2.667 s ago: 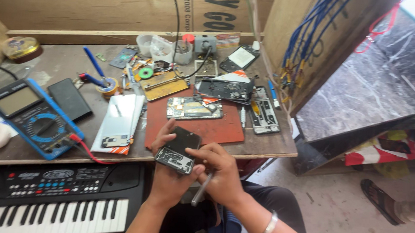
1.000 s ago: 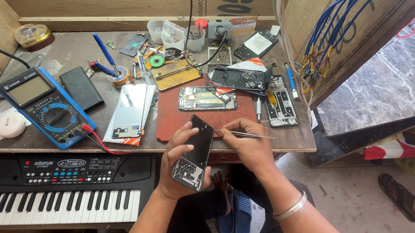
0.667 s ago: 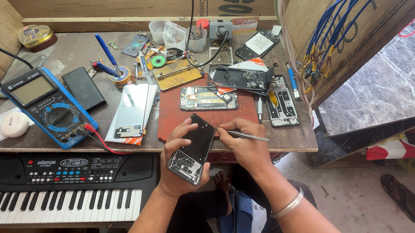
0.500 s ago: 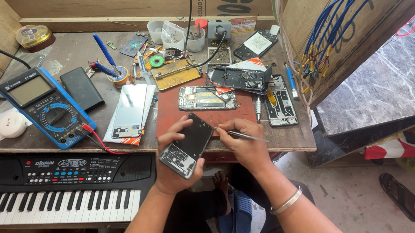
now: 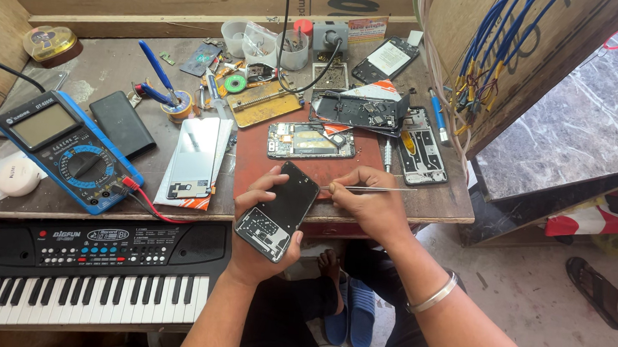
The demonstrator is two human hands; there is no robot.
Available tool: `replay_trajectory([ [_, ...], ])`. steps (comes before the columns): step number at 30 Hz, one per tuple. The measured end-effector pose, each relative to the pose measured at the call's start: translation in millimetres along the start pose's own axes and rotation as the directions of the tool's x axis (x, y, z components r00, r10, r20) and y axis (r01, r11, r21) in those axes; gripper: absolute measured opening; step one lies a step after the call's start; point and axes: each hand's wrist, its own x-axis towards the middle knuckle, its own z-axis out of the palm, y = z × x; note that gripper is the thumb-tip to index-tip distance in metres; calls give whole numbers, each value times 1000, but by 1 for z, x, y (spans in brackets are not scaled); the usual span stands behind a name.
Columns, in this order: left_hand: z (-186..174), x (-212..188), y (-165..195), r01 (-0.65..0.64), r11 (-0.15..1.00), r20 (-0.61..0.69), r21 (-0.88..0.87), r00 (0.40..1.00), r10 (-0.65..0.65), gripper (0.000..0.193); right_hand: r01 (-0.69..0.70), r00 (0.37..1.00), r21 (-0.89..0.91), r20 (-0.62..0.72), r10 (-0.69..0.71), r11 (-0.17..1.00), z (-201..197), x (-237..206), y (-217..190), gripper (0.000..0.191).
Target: The person works on a disassembled smartphone at a cluttered repair workbench, holding the phone frame in one hand while using a small metal tool with the other to pry and manipulate components inside the device. They reposition and turn the phone repeatedly to reach different edges and continue working on its internals.
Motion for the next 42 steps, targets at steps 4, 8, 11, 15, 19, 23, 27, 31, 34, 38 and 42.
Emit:
replay_trajectory([
  [4, 0, 0, 1, -6, 999, 6, 50, 1000, 6, 73, -9, 1000, -31, -7, 8, 999, 2, -1, -3, 14],
  [8, 0, 0, 2, -9, 998, 13, 59, 1000, 8, 72, 28, 996, -223, -71, -45, 974, 5, -3, -7, 13],
  [11, 0, 0, 2, -4, 998, 12, 67, 1000, 4, 72, 140, 979, -307, -101, -179, 941, 9, -6, -6, 13],
  [15, 1, 0, 2, 18, 998, -5, 54, 1000, -18, 71, 303, 932, -306, -104, -348, 903, 12, -11, -1, 14],
  [19, 2, 0, 3, 37, 999, -24, 18, 999, -37, 70, 139, 982, -229, -90, -163, 964, 7, -9, 2, 14],
  [23, 1, 1, 4, 43, 999, -16, 24, 999, -43, 70, 173, 979, -248, -65, -194, 953, 4, -5, -1, 13],
  [27, 1, 1, 4, 27, 998, -8, 56, 1000, -26, 71, 125, 983, -313, -88, -160, 941, 7, -6, -7, 13],
  [31, 2, 0, 3, 26, 998, -16, 51, 1000, -25, 71, 94, 981, -280, -137, -136, 955, 13, -10, -8, 14],
  [34, 2, 0, 2, 29, 999, -21, 36, 999, -28, 71, 174, 967, -275, -136, -217, 946, 14, -11, -7, 14],
  [38, 2, -1, 3, 40, 999, -18, 20, 999, -40, 70, 182, 972, -246, -103, -213, 952, 9, -9, -5, 13],
  [42, 1, -1, 3, 27, 999, -14, 19, 1000, -26, 72, 133, 982, -262, -95, -162, 956, 8, -8, -5, 13],
])
